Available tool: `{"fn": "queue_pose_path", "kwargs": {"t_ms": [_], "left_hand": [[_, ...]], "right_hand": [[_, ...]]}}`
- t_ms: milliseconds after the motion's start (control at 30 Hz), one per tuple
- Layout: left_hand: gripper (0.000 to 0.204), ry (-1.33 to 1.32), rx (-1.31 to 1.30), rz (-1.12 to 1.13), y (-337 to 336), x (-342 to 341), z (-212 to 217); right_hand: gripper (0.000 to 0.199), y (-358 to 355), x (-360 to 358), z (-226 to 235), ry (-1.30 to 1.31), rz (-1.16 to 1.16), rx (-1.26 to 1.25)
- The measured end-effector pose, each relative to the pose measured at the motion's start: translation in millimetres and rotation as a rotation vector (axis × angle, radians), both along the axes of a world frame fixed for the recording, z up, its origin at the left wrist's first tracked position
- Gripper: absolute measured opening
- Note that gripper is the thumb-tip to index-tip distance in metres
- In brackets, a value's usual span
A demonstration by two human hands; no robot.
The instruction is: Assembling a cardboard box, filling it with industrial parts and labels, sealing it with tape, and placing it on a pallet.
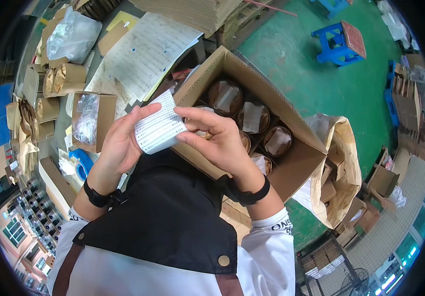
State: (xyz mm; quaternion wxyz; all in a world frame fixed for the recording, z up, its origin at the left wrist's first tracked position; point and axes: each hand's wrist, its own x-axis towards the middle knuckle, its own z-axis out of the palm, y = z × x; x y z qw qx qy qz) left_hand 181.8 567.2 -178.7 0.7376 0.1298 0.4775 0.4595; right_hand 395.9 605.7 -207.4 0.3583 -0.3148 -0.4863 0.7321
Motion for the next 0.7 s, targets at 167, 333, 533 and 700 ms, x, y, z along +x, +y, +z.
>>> {"fn": "queue_pose_path", "kwargs": {"t_ms": [167, 333, 533, 700], "left_hand": [[0.049, 0.014, -0.015, -0.038, -2.3, -0.6, 0.7], [0.05, -0.001, -0.018, -0.079, -4.5, -2.9, -2.8], [0.051, -0.03, -0.044, -0.114, -2.7, 4.9, -6.4], [0.05, 0.09, 0.005, 0.135, -4.8, -5.4, -13.5]], "right_hand": [[0.022, -7.2, 1.5, 5.2, -0.166, -0.024, 0.212], [0.022, -18.1, -2.1, 8.1, -0.226, -0.122, 0.1], [0.019, -30.2, 11.1, -2.3, -0.305, -0.185, 0.366], [0.011, -11.1, 40.3, -19.5, -0.182, -0.279, -0.004]]}}
